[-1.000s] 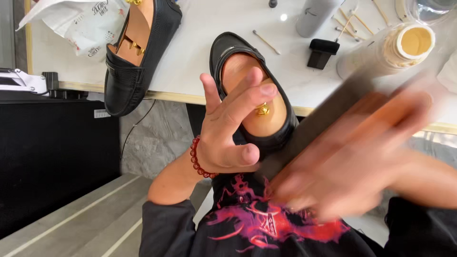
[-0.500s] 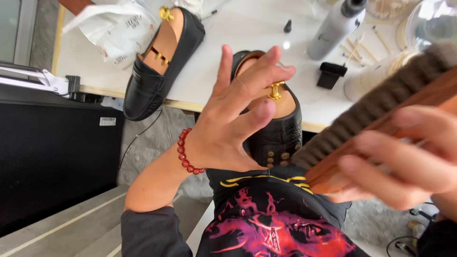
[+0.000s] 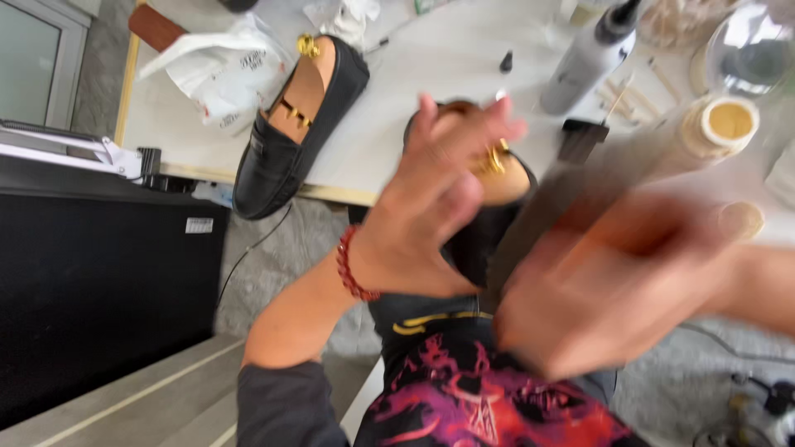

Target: The person wipes the heel of a black shoe with a white cloth and then brushes the entire upper surface and sides of the shoe with a wooden-handled brush.

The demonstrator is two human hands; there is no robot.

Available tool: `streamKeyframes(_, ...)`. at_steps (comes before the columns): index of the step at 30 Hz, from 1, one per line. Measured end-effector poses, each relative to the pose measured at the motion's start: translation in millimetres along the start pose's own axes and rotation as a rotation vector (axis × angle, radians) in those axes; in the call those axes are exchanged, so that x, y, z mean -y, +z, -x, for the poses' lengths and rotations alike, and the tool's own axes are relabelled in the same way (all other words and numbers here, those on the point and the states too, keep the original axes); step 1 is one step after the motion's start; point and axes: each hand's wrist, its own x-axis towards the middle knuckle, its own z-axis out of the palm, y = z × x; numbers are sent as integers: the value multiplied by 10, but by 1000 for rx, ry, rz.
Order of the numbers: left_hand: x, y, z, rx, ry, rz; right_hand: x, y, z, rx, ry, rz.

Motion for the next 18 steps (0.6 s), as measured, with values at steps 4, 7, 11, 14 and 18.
streamKeyframes(4, 69, 54, 16, 6, -1, -36, -27, -21, -154, 34, -176, 24)
streamKeyframes(7, 14, 107, -6, 56, 5, -19, -263, -82, -142, 72, -336, 93)
streamKeyframes(11, 6, 33, -18, 9, 14, 64, 49, -140, -15, 83, -82, -45)
streamKeyframes(14, 54, -55, -61, -58, 32, 84, 250, 183, 372, 4, -92, 176)
streamKeyframes(18, -25, 67, 44, 0, 28, 65, 341, 119, 450, 17, -260, 124)
